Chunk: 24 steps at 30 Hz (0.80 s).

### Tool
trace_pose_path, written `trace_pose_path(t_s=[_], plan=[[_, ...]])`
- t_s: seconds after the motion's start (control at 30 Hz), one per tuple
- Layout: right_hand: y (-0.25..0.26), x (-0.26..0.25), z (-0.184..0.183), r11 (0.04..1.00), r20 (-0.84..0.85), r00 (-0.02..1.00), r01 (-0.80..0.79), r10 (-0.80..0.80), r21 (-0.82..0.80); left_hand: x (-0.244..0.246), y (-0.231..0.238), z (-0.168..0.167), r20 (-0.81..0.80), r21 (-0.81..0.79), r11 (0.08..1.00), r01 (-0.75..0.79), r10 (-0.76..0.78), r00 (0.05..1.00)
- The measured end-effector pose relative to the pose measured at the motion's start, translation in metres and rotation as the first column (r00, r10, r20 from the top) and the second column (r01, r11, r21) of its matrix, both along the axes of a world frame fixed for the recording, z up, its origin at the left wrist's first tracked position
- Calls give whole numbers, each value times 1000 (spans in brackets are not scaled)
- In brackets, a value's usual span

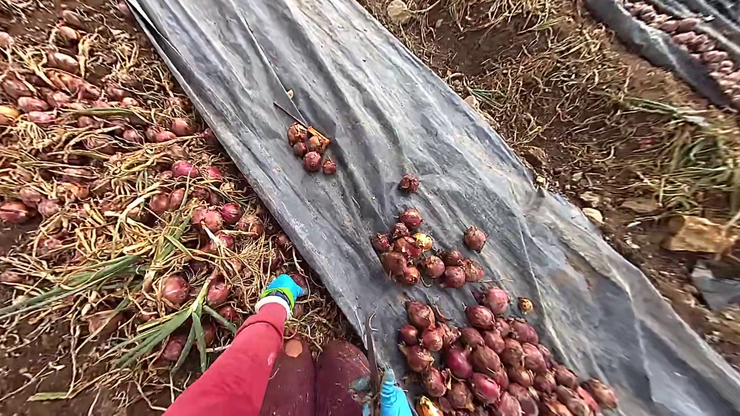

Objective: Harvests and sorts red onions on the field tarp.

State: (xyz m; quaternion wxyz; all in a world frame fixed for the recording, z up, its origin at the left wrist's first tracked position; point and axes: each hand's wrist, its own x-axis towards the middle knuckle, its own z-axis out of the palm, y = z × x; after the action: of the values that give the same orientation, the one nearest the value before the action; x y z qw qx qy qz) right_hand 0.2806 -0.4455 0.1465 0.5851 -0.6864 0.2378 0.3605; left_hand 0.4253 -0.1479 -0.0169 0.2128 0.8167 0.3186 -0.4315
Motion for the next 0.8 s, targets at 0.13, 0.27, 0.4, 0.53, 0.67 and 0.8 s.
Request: trace_pose_path(t_s=[0.13, 0.27, 0.4, 0.53, 0.67, 0.8], plan=[[12, 18, -36, 992, -204, 975, 104, -87, 73, -24, 29, 53, 132, -238, 968, 78, -47, 990], [48, 37, -58, 919, -158, 970, -111, 182, 379, -76, 30, 140, 327, -445, 892, 80, 78, 942], [83, 58, -17, 842, 161, 914, -406, 373, 355, -107, 20, 197, 301, -371, 881, 293, -185, 936], [63, 48, -2, 818, 135, 854, -519, 502, 248, -114, 27, 223, 124, -99, 908, 407, -395, 910], [40, 11, -16, 806, 94, 815, -580, 572, 120, -142, 1, 223, 377, -136, 936, 325, -254, 891], [26, -5, -5, 787, 195, 778, -615, 597, 45, -153, -55, 227, 360, -247, 794, 555, -457, 813]])
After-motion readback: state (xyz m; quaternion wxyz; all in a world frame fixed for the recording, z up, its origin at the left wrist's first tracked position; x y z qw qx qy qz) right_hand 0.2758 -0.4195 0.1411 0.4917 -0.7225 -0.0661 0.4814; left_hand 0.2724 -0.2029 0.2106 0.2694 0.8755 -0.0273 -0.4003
